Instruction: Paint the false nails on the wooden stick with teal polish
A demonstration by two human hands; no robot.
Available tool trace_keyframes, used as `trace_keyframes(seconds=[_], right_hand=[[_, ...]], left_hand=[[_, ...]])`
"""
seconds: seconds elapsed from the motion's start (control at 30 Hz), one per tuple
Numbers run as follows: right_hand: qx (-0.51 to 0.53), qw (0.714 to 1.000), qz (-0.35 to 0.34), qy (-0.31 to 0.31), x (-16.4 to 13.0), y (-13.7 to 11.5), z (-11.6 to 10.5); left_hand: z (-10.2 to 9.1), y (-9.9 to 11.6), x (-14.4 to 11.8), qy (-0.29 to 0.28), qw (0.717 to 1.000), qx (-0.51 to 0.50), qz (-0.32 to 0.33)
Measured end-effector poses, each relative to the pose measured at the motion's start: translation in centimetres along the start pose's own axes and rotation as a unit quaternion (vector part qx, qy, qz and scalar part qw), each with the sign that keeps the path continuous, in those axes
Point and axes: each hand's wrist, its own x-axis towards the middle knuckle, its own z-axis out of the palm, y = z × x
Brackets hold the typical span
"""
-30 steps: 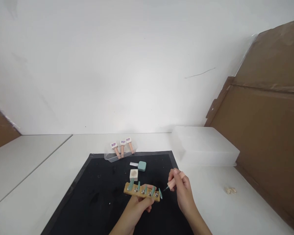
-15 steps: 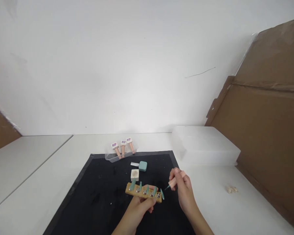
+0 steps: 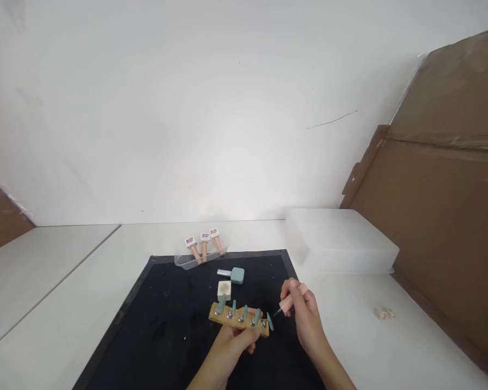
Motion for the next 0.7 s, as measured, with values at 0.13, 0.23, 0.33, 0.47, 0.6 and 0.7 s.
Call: trace_keyframes(seconds=[0.13,0.23,0.33,0.47,0.6,0.7], right_hand=[[-0.002,1.0,0.006,-0.002,0.0,-0.14,0.01],[-0.003,1.0,0.002,0.0,0.04,-0.19,0.01],[0.0,1.0,-0.01,-0.013,0.08,-0.11,0.01],[-0.01,0.999,-0.023,-0.033,0.08,-0.05,0.06],[-0.007,0.999,-0.016,-0.041,0.02,-0.17,0.16],[-0.014,0.999,-0.018,-0.046,-0.04,-0.18,0.29]], left_hand=[[0.04,-0.03,-0.03,0.003,1.0,-0.006,0.003],[0.11,0.02,-0.1,0.006,1.0,-0.008,0.006],[0.13,-0.03,-0.06,0.001,1.0,-0.014,0.01],[-0.06,-0.31,0.18,-0.008,1.0,-0.026,0.009],[-0.27,-0.38,0.33,-0.016,0.999,-0.031,-0.013],[-0.27,-0.2,0.27,-0.016,0.999,-0.033,-0.019]])
